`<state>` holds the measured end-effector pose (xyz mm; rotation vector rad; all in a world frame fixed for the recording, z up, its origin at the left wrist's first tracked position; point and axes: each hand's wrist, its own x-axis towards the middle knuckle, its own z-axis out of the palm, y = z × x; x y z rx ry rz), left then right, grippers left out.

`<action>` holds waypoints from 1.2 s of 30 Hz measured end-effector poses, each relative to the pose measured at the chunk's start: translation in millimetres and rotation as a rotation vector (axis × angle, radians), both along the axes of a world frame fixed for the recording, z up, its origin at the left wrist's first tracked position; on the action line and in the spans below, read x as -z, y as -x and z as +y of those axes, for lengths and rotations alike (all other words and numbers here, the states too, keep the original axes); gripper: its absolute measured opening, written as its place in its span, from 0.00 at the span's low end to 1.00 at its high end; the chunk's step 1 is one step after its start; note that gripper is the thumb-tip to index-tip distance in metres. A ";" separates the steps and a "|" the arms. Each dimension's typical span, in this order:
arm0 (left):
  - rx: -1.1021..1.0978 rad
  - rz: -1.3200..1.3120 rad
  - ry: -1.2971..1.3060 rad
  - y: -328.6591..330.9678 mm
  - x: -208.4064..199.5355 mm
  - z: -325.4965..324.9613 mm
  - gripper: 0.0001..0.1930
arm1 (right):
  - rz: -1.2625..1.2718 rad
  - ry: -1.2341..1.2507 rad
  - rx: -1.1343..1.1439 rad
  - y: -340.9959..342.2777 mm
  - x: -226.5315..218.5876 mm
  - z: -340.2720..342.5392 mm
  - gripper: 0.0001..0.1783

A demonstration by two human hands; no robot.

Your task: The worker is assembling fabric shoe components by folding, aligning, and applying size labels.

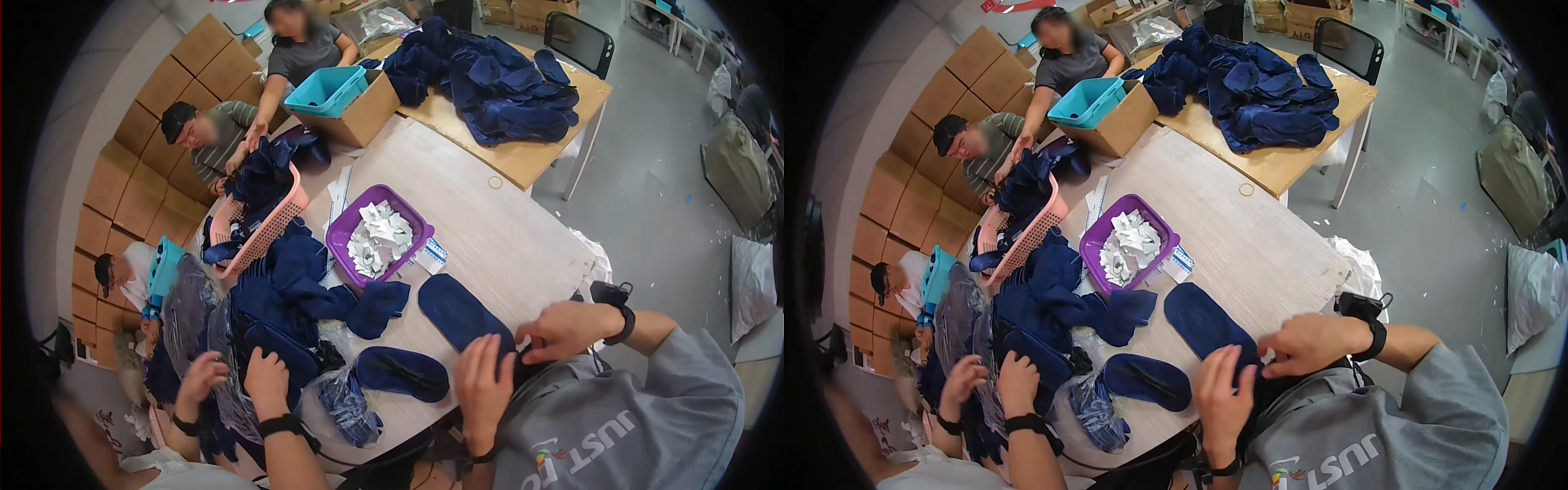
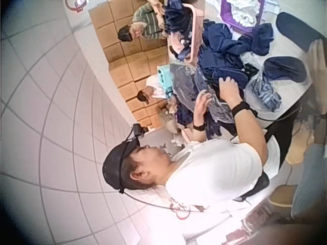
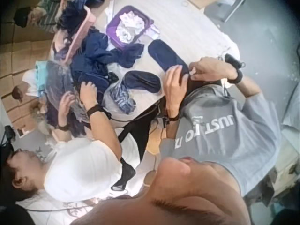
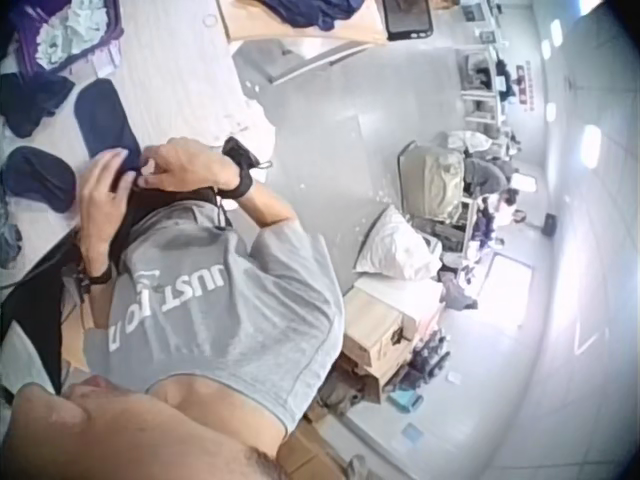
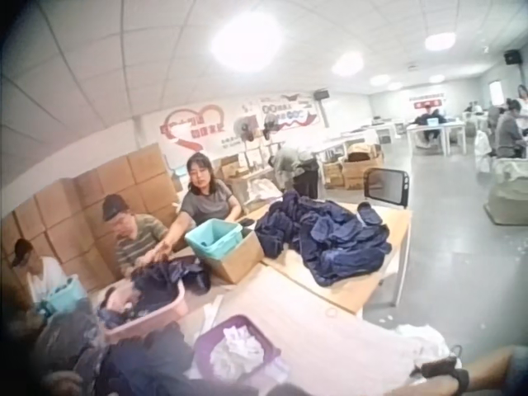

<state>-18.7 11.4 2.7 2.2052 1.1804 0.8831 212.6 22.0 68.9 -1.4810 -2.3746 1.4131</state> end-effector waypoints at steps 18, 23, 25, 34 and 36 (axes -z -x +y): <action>0.078 0.097 -0.366 8.2 67.8 -33.5 0.17 | -0.287 -0.765 -0.053 75.8 113.2 104.2 0.46; -0.104 -0.143 -0.193 9.0 61.6 -39.1 0.15 | -0.103 -0.873 -0.031 62.3 95.8 99.8 0.36; -0.246 -0.358 -0.059 7.4 59.8 -37.6 0.11 | 0.018 -0.795 -0.062 58.9 74.4 92.7 0.30; -0.285 -0.274 -0.004 11.1 39.8 -14.3 0.06 | 0.350 -0.433 -0.126 39.9 69.1 31.9 0.21; -0.288 -0.206 -0.063 10.5 33.9 -15.5 0.06 | 0.383 -0.489 -0.067 43.0 82.0 28.5 0.20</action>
